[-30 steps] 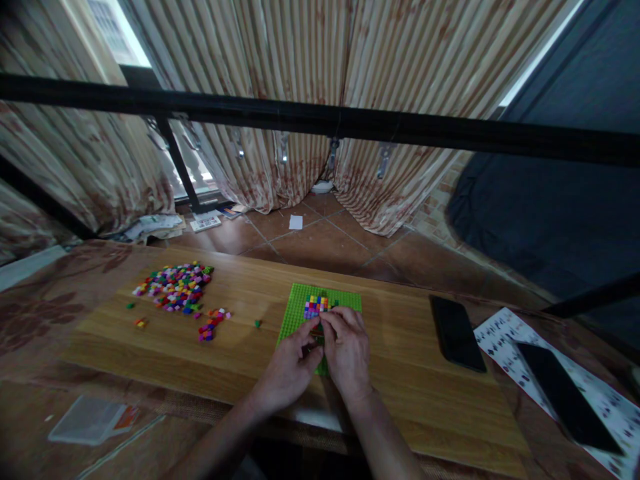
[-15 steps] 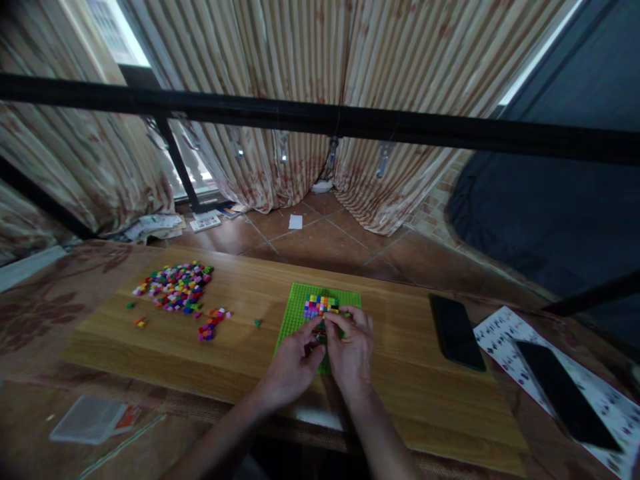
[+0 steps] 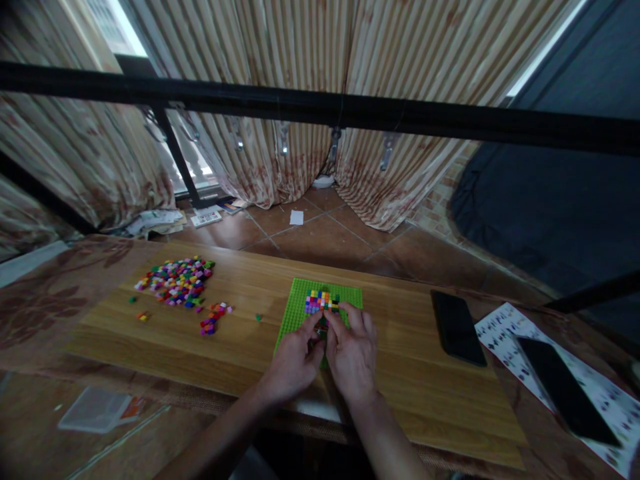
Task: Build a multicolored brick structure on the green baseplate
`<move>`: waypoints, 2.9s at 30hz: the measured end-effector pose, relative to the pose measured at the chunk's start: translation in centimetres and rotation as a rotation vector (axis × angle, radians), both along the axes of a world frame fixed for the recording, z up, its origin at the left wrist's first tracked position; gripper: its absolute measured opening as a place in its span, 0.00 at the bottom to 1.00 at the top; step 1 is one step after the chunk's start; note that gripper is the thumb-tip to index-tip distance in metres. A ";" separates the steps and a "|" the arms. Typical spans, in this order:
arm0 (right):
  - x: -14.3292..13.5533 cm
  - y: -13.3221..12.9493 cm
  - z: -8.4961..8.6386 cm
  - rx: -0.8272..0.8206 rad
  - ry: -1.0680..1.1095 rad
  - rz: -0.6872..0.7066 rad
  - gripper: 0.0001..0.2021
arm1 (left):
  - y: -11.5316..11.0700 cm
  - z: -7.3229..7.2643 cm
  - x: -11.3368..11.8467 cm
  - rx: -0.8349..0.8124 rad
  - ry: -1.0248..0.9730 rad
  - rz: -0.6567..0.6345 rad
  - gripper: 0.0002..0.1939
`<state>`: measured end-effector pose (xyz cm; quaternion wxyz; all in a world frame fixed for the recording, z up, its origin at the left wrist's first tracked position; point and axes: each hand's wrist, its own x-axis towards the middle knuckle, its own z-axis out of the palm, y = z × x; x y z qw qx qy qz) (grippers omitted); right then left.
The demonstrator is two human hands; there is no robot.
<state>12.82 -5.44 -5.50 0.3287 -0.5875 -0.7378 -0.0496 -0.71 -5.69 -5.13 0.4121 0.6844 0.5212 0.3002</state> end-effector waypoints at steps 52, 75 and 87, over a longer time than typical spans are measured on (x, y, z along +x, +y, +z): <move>-0.6 -0.4 -1.2 -0.058 -0.442 -0.055 0.21 | -0.4 -0.8 0.5 0.069 0.305 -0.013 0.34; 0.7 -0.7 -0.8 -0.062 -0.351 -0.054 0.22 | -0.4 -0.5 0.9 0.123 0.383 0.036 0.31; 1.1 -1.0 -1.1 -0.060 -0.238 -0.041 0.27 | -0.5 0.2 0.7 0.109 0.423 0.014 0.31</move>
